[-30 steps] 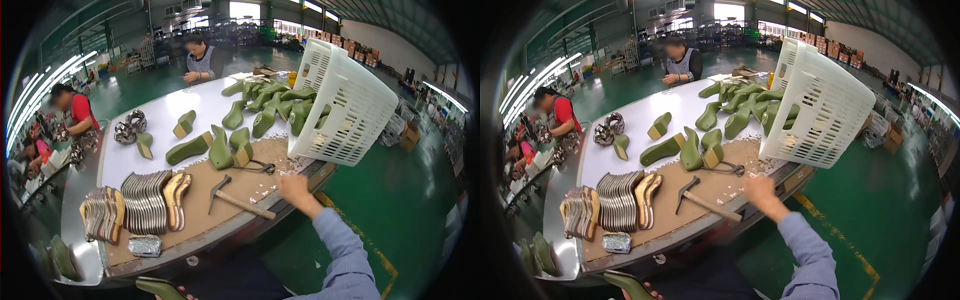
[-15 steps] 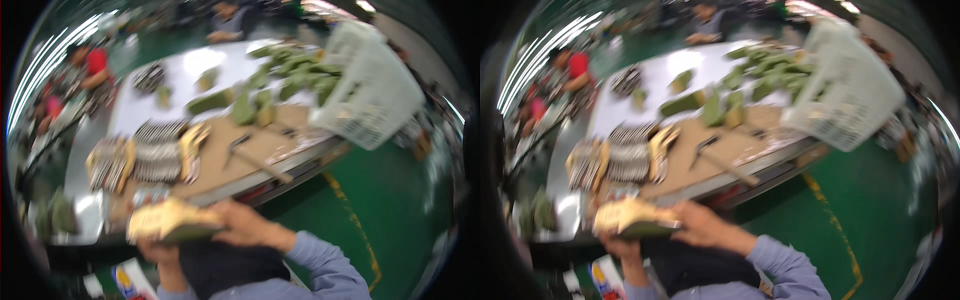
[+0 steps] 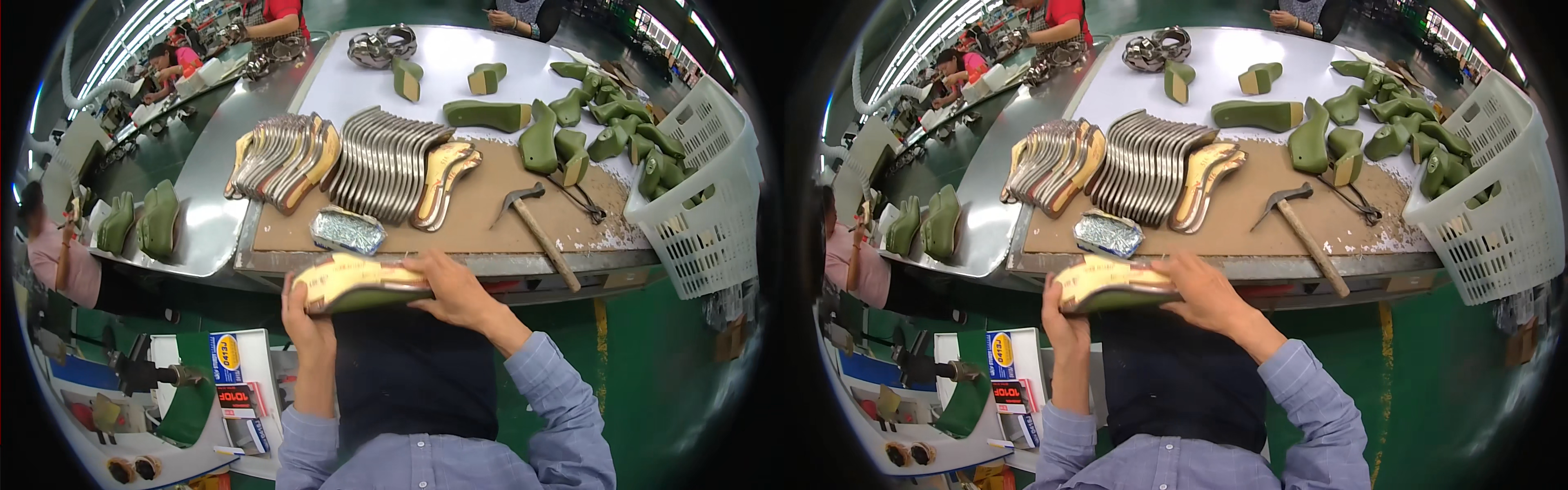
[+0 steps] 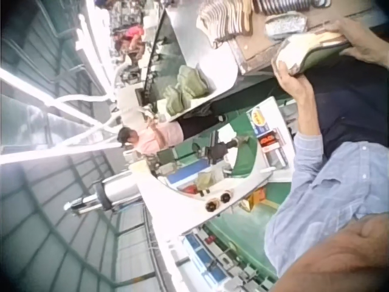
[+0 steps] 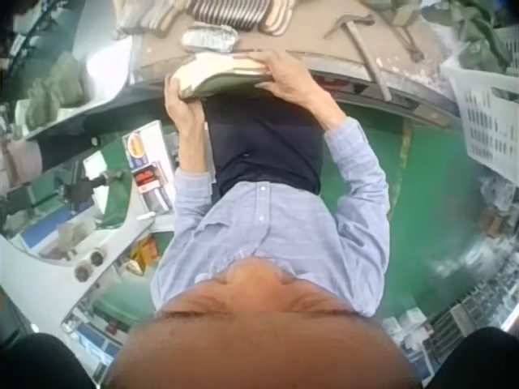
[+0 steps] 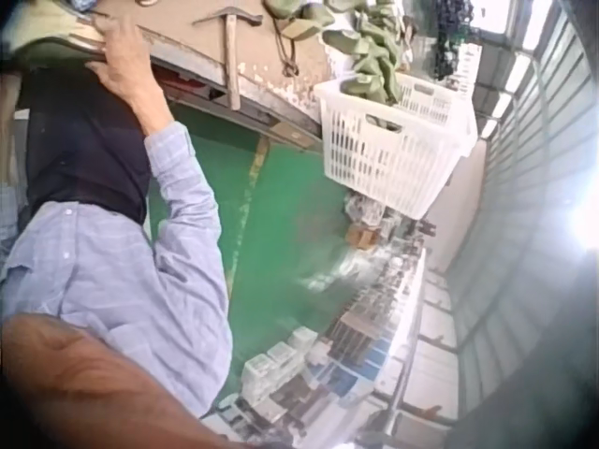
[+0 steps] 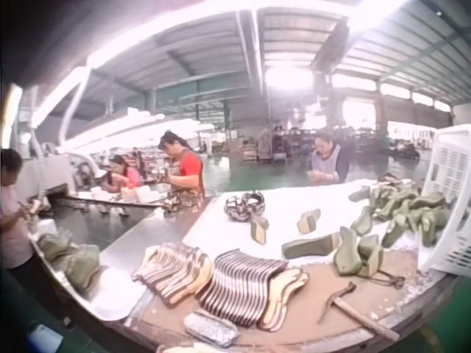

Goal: The person assembles green slipper-style shoes by attaching metal shanks to the soles. They pick up a shoe, place a metal shank on the sole, and use a hammer to drive nails into the shank to secure it. The person repeats this process for multiple shoes, placing finished units on a metal tray.

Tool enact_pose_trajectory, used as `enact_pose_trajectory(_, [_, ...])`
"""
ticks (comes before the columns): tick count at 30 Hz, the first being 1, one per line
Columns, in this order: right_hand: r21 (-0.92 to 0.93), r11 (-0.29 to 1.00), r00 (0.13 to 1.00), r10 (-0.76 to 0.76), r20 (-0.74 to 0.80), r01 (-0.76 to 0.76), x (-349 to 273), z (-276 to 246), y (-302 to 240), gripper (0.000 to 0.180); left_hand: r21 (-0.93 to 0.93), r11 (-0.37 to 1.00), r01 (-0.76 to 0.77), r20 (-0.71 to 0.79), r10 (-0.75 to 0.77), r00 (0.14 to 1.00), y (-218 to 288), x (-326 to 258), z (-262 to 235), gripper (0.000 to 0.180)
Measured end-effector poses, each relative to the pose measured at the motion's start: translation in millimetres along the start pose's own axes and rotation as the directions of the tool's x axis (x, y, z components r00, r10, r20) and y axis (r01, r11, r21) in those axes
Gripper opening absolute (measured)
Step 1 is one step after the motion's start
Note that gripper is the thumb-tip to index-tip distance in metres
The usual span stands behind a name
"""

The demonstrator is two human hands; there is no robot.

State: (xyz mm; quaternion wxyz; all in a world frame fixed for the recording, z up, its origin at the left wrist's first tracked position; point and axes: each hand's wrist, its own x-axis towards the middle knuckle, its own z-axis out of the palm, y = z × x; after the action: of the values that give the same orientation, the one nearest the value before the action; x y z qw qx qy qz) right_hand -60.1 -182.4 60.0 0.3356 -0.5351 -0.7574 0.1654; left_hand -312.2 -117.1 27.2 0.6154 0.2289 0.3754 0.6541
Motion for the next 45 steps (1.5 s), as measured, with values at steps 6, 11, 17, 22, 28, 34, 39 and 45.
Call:
enact_pose_trajectory(6, [-0.040, 0.998, 0.997, 0.046, -0.056, -0.048, -3, 6, -5, 0.068, 0.750, 0.274, -0.602, 0.576, 0.176, 0.798, 56, 61, 24, 0.038])
enact_pose_trajectory(11, [-0.047, 0.999, 0.997, 0.011, -0.073, -0.015, -1, 7, -12, 0.069, 0.764, -0.096, -0.638, 0.553, -0.412, 0.724, 39, 120, 96, 0.028])
enact_pose_trajectory(17, [-0.116, 0.993, 0.993, -0.038, -0.115, 0.025, -3, 3, -11, 0.068, 0.672, -0.152, -0.725, 0.628, -0.402, 0.666, 13, 138, 99, 0.025])
enact_pose_trajectory(22, [-0.045, 0.999, 0.996, 0.008, -0.088, -0.012, -6, 6, -10, 0.065, 0.715, -0.087, -0.694, 0.618, -0.387, 0.685, 11, 136, 89, 0.025])
enact_pose_trajectory(28, [-0.093, 0.996, 0.994, -0.019, -0.109, 0.009, -7, 5, -12, 0.067, 0.704, -0.058, -0.708, 0.592, -0.504, 0.629, 21, 131, 99, 0.027])
enact_pose_trajectory(34, [-0.077, 0.996, 0.991, -0.045, -0.125, 0.036, -5, 6, -10, 0.069, 0.810, 0.099, -0.577, 0.544, -0.494, 0.678, 42, 117, 108, 0.025])
enact_pose_trajectory(39, [-0.086, 0.996, 0.995, -0.007, -0.097, -0.001, -7, 0, -14, 0.068, 0.750, 0.389, -0.535, 0.657, -0.338, 0.674, 42, 100, 116, 0.024])
enact_pose_trajectory(45, [-0.084, 0.996, 0.995, -0.007, -0.097, -0.002, -4, 10, -4, 0.070, 0.594, 0.493, -0.636, 0.795, -0.239, 0.558, 36, 5, 119, 0.024])
